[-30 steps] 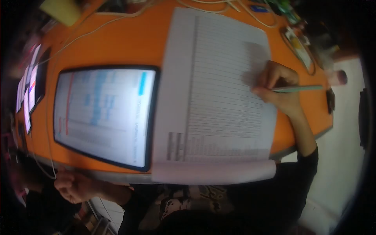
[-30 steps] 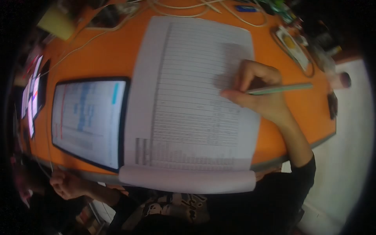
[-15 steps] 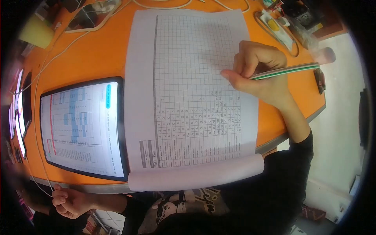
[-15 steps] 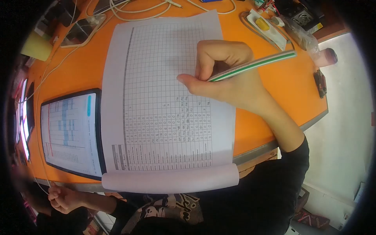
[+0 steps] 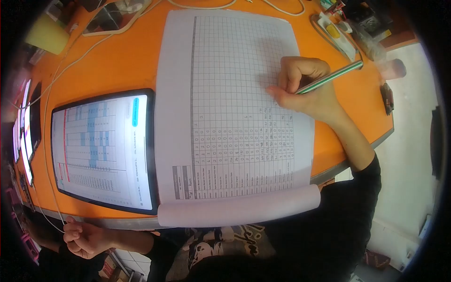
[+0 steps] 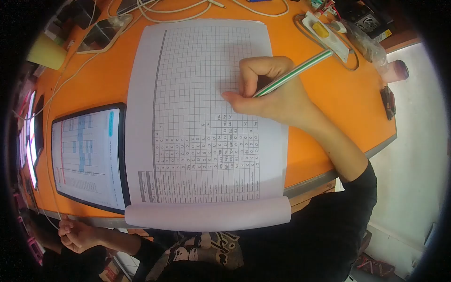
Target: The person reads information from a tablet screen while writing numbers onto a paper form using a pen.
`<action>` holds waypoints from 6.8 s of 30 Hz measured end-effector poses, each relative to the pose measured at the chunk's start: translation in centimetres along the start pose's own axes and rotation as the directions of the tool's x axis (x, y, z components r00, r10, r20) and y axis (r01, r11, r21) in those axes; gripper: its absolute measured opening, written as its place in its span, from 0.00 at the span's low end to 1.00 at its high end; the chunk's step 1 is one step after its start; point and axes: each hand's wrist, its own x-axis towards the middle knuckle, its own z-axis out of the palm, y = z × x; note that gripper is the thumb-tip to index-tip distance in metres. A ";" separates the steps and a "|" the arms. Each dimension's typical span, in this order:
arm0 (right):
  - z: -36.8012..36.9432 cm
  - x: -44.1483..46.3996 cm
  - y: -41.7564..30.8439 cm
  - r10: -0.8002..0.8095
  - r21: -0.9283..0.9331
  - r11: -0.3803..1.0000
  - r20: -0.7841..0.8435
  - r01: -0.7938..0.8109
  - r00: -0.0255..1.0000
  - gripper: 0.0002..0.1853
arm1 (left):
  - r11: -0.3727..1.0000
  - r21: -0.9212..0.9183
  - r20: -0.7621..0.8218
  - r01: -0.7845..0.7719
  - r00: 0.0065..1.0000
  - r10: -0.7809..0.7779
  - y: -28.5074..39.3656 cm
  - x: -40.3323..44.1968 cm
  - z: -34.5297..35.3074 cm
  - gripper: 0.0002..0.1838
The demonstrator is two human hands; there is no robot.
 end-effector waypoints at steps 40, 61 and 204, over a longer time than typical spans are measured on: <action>0.2 -0.1 -0.5 0.064 -0.005 0.998 0.000 -0.064 0.998 0.22 | 0.980 -0.187 0.107 0.067 0.993 -0.048 -0.4 0.8 -2.1 0.06; 0.8 0.0 -1.7 0.265 0.120 0.959 -0.072 -0.256 0.961 0.20 | 0.920 0.384 0.266 -0.076 0.963 -0.032 2.2 0.6 4.8 0.07; 1.1 1.2 -1.0 -0.052 -0.094 0.994 0.038 0.056 0.998 0.22 | 0.829 0.427 0.785 -0.361 0.604 -0.142 3.7 0.8 9.9 0.18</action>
